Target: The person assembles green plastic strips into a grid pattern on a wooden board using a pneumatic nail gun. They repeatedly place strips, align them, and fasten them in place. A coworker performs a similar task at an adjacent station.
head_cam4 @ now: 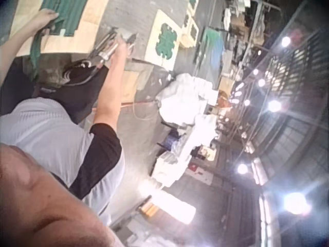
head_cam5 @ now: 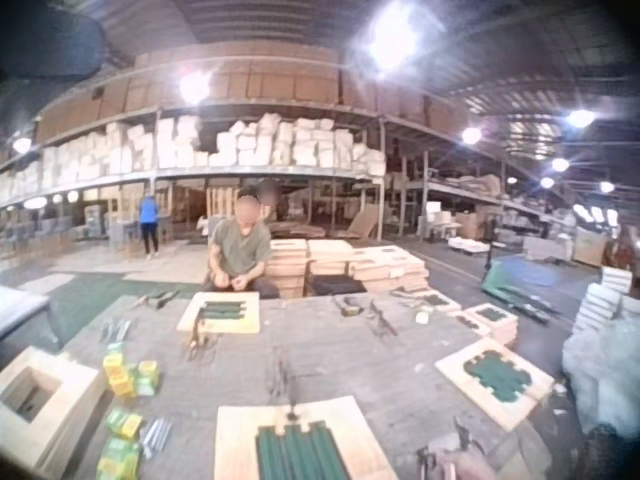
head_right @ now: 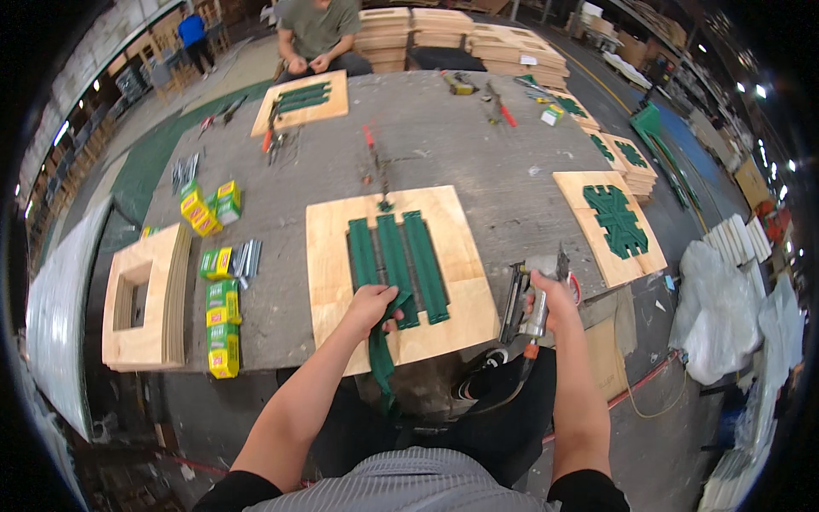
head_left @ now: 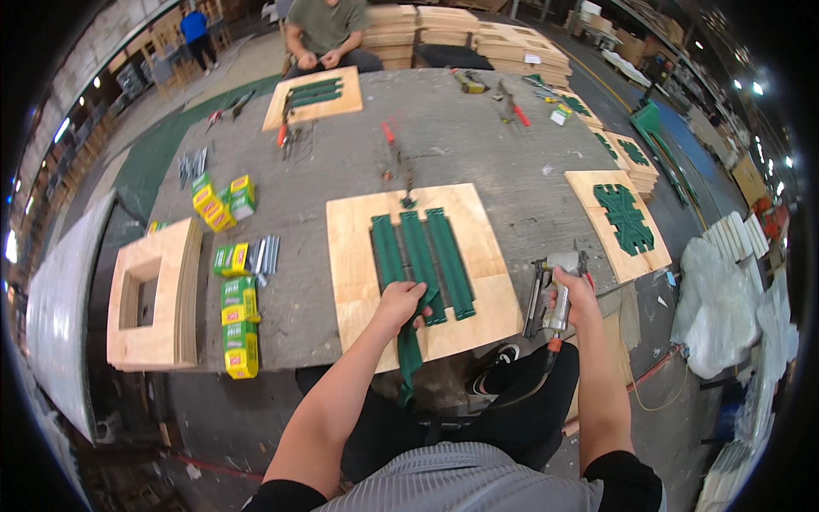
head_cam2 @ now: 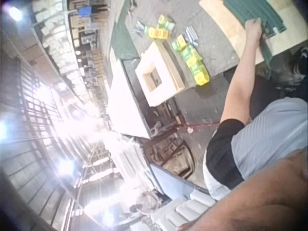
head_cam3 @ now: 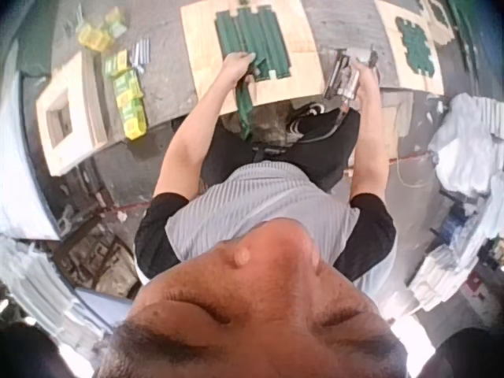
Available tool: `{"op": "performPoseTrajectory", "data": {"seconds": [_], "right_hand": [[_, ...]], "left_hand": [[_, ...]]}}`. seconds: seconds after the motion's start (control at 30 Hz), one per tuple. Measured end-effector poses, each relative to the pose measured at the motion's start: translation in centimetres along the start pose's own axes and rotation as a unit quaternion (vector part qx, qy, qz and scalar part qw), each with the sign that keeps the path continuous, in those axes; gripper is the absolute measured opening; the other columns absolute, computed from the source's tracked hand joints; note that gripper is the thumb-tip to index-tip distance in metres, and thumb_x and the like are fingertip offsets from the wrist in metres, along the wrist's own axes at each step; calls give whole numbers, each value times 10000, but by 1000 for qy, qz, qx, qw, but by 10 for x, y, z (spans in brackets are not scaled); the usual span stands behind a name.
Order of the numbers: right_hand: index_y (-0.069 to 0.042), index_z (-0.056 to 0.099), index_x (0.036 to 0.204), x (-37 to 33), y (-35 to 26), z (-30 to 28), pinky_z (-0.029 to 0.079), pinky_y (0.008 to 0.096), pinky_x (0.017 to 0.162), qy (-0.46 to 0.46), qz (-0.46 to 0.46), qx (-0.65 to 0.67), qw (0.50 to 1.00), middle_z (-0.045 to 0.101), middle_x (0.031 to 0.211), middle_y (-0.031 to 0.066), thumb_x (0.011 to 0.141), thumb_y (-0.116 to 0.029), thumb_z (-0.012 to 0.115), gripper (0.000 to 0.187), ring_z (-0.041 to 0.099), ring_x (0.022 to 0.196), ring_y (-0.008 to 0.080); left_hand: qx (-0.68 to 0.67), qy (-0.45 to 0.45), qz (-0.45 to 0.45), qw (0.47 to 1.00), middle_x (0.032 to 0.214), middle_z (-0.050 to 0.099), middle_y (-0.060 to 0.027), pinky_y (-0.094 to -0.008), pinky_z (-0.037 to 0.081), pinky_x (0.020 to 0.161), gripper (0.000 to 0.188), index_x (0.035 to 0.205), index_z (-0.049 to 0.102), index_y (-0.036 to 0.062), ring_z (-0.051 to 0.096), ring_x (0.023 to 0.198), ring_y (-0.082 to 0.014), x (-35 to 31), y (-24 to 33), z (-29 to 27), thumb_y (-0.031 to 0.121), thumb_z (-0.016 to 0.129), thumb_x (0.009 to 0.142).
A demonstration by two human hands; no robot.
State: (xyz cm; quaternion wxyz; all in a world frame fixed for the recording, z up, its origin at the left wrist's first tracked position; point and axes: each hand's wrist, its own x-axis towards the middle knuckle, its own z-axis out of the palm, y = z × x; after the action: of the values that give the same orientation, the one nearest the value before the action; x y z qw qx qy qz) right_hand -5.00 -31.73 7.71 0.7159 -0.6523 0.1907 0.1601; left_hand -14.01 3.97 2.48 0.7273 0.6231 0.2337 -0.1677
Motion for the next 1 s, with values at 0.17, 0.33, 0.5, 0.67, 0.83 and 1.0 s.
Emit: {"op": "performPoseTrajectory", "data": {"seconds": [0.17, 0.33, 0.5, 0.67, 0.83, 1.0], "right_hand": [[-73, 642, 1113, 73, -13, -49, 538, 348, 525, -118, 73, 38, 990, 611, 856, 38, 960, -265, 735, 262, 632, 678, 170], [33, 646, 1218, 99, 0, -5, 560, 587, 752, 51, 0, -309, 950, 724, 998, 216, 909, -544, 714, 658, 719, 913, 359], [22, 737, 1050, 80, -6, -18, 518, 509, 949, 71, -136, -584, 797, 704, 1094, 308, 938, -585, 601, 632, 680, 1081, 447], [-44, 584, 1328, 58, -3, -98, 524, 520, 952, 206, -219, -596, 745, 703, 1147, 242, 879, -285, 755, 538, 665, 1097, 441], [-61, 501, 1449, 55, -9, -95, 496, 497, 1020, 93, -107, -580, 802, 620, 1331, 273, 805, -161, 760, 702, 622, 1210, 418], [-56, 390, 1562, 37, -21, -155, 545, 387, 916, 103, -189, -411, 886, 700, 1199, 211, 765, -12, 688, 852, 709, 1046, 306]], "left_hand": [[-8, -20, -3, 1000, 729, 677, -153, -322, 430, 402, 314, 1028, 637, -37, 530, 438, -193, 6, -3, 16, 266, 560, 1059], [16, 37, -22, 999, 728, 683, -151, -329, 456, 411, 306, 1033, 640, -36, 504, 421, -173, -1, 2, 6, 261, 568, 1060], [19, 24, -10, 999, 658, 617, -74, -325, 510, 454, 297, 951, 646, 10, 484, 406, -148, -4, 1, 0, 278, 576, 1059], [-11, -13, 26, 1000, 677, 623, -43, -314, 520, 475, 287, 931, 641, 60, 498, 412, -132, -8, -4, 9, 309, 586, 1062], [-75, 7, 6, 997, 702, 628, -37, -316, 515, 510, 262, 961, 650, 67, 588, 557, -139, -30, 2, 2, 312, 615, 1047], [-100, -72, -1, 992, 745, 632, -21, -317, 525, 532, 236, 987, 659, 86, 588, 594, -126, -37, 14, 17, 318, 651, 1026]]}}
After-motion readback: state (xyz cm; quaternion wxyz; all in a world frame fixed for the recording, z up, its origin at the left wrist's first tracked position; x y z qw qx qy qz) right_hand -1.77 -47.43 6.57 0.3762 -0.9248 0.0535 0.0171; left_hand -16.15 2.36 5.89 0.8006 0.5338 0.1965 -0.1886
